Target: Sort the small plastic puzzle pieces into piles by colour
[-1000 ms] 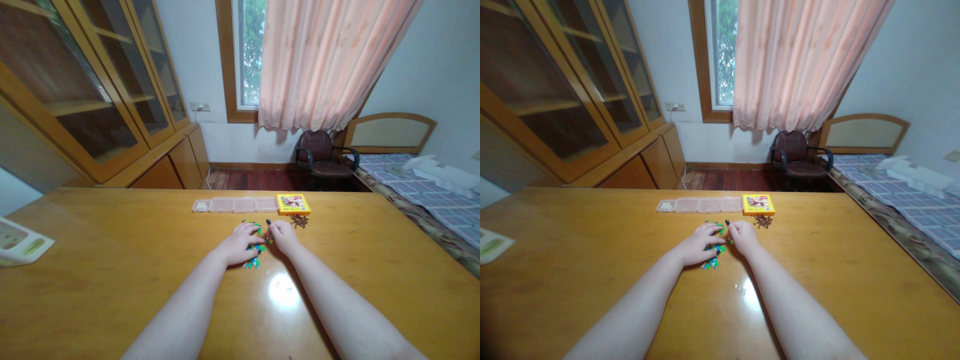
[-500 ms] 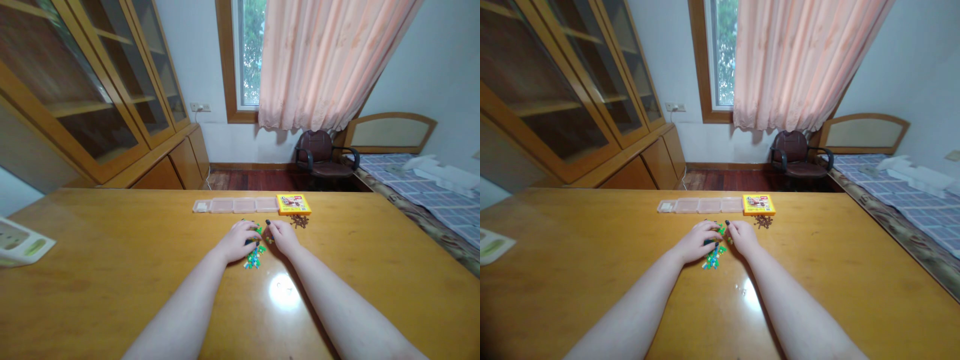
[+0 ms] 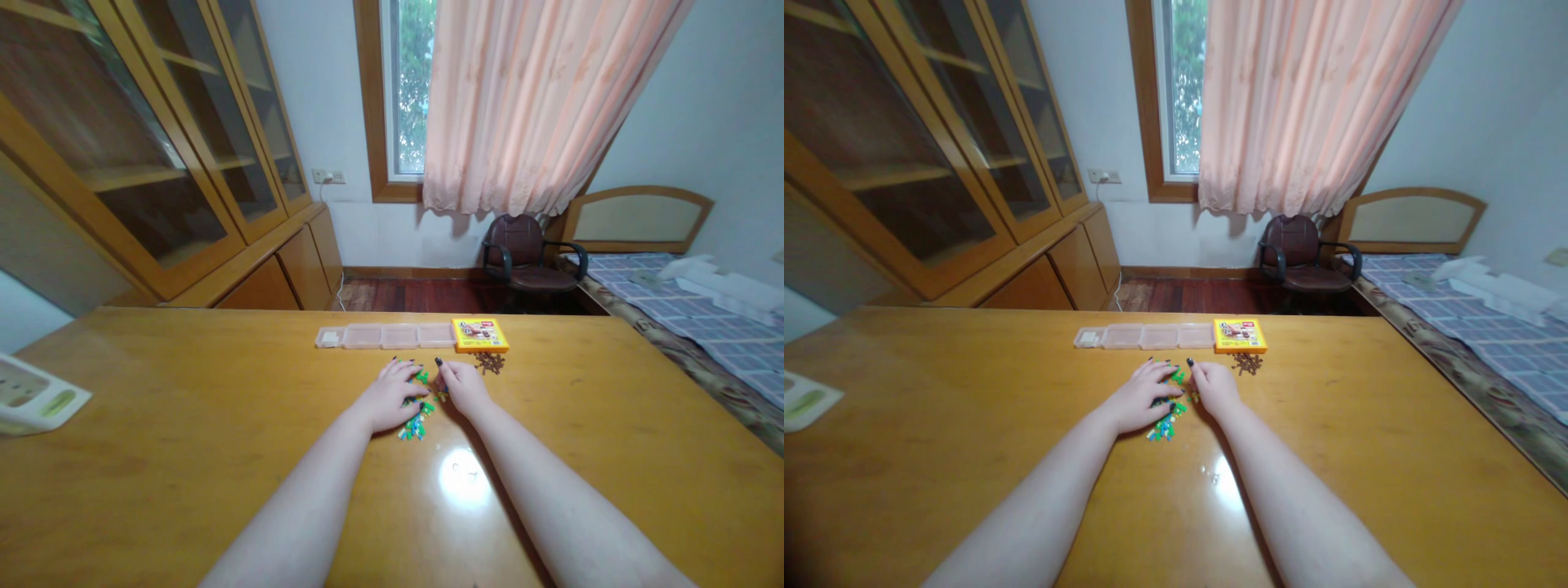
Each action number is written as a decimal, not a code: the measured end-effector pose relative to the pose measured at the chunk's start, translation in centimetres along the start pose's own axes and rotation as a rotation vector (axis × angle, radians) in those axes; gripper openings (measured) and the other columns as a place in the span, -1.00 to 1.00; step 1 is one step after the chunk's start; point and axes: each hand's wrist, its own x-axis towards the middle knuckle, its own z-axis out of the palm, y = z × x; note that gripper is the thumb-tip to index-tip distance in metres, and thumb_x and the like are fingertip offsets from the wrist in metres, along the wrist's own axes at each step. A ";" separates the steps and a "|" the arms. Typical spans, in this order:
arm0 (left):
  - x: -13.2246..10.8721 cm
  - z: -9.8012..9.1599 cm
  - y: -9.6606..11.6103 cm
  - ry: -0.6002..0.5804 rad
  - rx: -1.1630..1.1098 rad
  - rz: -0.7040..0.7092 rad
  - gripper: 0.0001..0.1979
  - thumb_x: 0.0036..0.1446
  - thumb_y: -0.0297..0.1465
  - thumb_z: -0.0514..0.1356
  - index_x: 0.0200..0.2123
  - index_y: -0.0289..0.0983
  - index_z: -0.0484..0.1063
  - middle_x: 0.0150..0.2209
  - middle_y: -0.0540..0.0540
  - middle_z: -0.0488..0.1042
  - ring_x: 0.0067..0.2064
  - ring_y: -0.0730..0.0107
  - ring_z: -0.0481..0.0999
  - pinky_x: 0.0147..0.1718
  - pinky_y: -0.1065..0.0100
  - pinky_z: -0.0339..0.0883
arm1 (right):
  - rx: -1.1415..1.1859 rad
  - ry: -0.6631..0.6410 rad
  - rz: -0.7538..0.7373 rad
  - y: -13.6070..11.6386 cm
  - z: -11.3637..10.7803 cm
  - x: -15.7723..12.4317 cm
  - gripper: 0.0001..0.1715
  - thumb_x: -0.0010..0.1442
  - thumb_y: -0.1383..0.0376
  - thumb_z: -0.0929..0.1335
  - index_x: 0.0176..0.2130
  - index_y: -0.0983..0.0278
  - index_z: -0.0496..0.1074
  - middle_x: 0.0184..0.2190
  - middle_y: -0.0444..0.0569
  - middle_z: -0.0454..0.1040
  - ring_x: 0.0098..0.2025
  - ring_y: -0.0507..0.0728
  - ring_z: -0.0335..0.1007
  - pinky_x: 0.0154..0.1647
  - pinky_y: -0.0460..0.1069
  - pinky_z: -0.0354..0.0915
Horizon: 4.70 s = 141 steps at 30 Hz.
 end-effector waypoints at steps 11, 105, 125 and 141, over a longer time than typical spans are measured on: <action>0.0 -0.4 0.5 -0.052 -0.077 0.066 -0.62 0.01 -0.28 0.25 -0.05 0.04 0.45 0.22 -0.02 0.20 0.24 0.09 0.11 0.24 -0.05 -0.17 | -0.018 0.160 -0.009 0.8 -0.1 0.5 -0.55 0.25 0.16 0.14 -0.49 0.30 0.41 -0.51 -0.01 0.49 -0.42 0.11 0.37 -0.40 -0.07 0.15; 0.7 0.9 -0.9 0.101 0.006 -0.270 -0.52 0.12 -0.49 0.01 0.12 -0.20 0.30 0.17 -0.09 0.30 0.17 0.30 0.25 0.22 0.17 -0.01 | -0.205 -0.069 -0.162 -0.2 -0.1 0.1 -0.56 0.28 0.23 0.15 -0.40 0.30 0.50 -0.48 -0.03 0.47 -0.37 0.09 0.31 -0.33 -0.07 0.08; 0.6 0.1 -1.6 0.241 0.096 -0.366 -0.74 0.06 -0.54 0.10 -0.30 -0.19 0.57 -0.15 -0.07 0.53 -0.09 0.28 0.43 -0.02 0.24 0.24 | -0.157 -0.164 -0.391 -1.1 -0.4 -0.3 -0.65 0.29 0.19 0.19 -0.24 0.26 0.51 -0.31 -0.01 0.52 -0.24 0.12 0.36 -0.14 0.01 0.15; 0.5 -0.1 -1.9 0.259 0.099 -0.387 -0.79 0.07 -0.51 0.13 -0.40 -0.18 0.56 -0.24 -0.06 0.52 -0.15 0.27 0.40 -0.10 0.24 0.22 | -0.208 -0.187 -0.370 -1.4 -0.2 -0.4 -0.73 0.25 0.25 0.25 -0.15 0.20 0.49 -0.18 -0.01 0.53 0.01 0.18 0.28 0.16 0.20 -0.04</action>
